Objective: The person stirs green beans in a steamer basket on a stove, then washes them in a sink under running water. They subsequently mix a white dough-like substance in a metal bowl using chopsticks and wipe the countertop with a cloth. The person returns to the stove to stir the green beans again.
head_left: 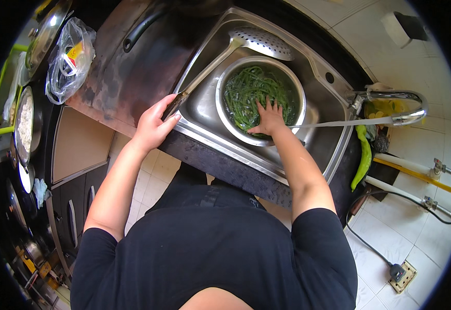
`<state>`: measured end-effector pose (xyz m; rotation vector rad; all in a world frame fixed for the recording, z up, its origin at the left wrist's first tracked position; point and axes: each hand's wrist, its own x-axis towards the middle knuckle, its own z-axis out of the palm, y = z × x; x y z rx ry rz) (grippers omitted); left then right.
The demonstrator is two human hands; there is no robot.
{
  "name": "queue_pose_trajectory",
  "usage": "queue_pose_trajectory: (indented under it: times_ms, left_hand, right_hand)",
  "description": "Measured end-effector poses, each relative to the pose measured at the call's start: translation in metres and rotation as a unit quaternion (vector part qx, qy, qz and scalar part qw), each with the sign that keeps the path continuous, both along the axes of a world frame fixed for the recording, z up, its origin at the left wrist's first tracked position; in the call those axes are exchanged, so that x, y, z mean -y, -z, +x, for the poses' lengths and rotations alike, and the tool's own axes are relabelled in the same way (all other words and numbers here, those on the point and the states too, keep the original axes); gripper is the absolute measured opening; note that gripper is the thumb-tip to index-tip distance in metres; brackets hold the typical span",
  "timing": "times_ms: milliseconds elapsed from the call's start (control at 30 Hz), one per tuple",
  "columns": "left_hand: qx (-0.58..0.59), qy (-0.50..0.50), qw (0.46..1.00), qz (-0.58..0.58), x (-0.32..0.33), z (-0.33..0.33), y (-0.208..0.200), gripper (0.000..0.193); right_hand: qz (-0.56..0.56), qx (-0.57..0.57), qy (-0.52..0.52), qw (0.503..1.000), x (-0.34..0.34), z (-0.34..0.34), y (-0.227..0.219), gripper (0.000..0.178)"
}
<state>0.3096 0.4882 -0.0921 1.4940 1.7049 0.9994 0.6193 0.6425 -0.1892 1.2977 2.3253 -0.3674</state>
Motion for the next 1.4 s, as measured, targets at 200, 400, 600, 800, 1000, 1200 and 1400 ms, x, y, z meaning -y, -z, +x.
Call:
queue_pose_trajectory:
  times_ms: [200,400,600,800,1000,1200,1400]
  left_hand:
    - [-0.007,0.007,1.0,0.02,-0.001,-0.002,0.014,0.047]
    - [-0.02,0.032,0.998,0.057,-0.003,-0.003,0.01,0.045]
    - [0.013,0.029,0.998,0.054,-0.004,-0.006,0.011,0.046]
    - [0.096,0.012,0.995,0.028,-0.003,-0.008,0.018,0.047]
    - [0.041,0.029,0.998,0.047,-0.006,-0.007,0.012,0.047]
    - [0.004,0.036,0.999,0.035,-0.007,-0.005,0.004,0.046]
    - [0.043,0.011,0.998,0.035,-0.006,-0.002,0.007,0.044]
  right_hand:
    - [0.015,0.033,0.037,0.999,0.004,-0.018,0.037,0.051]
    - [-0.088,-0.078,-0.01,0.993,-0.01,-0.019,-0.009,0.047]
    - [0.042,-0.259,0.309,0.914,-0.069,0.025,0.013,0.065]
    - [-0.046,-0.39,0.608,0.69,-0.056,0.014,0.095,0.099]
    - [-0.429,-0.494,0.587,0.478,-0.057,-0.014,0.068,0.084]
    - [-0.198,-0.495,0.445,0.719,-0.047,-0.063,0.02,0.079]
    - [-0.067,-0.066,0.217,0.972,0.001,-0.121,-0.003,0.081]
